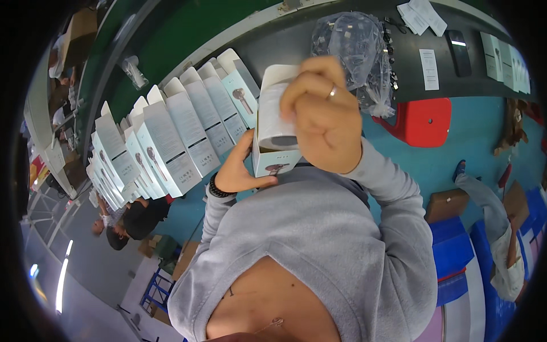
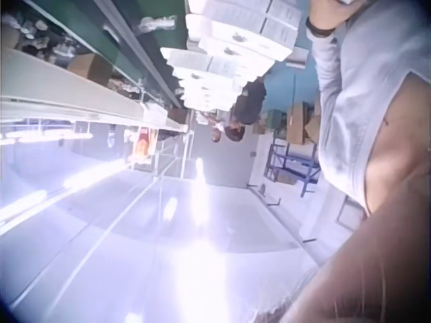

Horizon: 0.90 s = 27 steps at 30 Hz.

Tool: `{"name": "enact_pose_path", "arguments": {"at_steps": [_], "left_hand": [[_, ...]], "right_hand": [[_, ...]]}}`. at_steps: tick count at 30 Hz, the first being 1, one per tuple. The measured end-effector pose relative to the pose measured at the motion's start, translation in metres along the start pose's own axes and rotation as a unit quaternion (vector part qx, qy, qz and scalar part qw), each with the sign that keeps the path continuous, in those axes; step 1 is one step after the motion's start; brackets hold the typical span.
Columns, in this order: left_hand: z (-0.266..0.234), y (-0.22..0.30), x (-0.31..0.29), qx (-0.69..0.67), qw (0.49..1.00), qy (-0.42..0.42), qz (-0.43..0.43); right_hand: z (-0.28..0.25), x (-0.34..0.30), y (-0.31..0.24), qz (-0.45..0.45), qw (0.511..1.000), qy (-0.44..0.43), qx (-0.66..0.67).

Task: Packing hair dryers into individual boxes on a production line.

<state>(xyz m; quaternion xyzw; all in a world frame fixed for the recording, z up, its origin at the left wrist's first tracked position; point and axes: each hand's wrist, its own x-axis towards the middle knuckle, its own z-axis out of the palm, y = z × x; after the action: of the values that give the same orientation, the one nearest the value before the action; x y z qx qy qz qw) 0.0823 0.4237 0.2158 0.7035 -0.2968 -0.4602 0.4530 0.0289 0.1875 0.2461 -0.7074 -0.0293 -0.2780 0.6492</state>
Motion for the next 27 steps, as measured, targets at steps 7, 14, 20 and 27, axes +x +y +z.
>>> {"name": "enact_pose_path", "arguments": {"at_steps": [7,14,20,27], "left_hand": [[0.004,0.007,0.008,-0.013,1.000,0.021,-0.003],[0.002,0.021,0.015,0.062,0.995,0.074,0.025],[0.002,0.015,0.011,-0.007,0.998,0.056,-0.014],[0.017,0.003,0.010,-0.102,0.987,0.126,-0.008]], "right_hand": [[-0.021,0.010,-0.005,0.137,0.989,-0.030,-0.050],[-0.001,0.001,-0.001,0.087,0.968,-0.082,-0.219],[-0.018,0.005,0.004,0.164,0.929,-0.304,-0.131],[-0.011,-0.022,0.005,0.144,0.983,0.006,-0.114]]}}
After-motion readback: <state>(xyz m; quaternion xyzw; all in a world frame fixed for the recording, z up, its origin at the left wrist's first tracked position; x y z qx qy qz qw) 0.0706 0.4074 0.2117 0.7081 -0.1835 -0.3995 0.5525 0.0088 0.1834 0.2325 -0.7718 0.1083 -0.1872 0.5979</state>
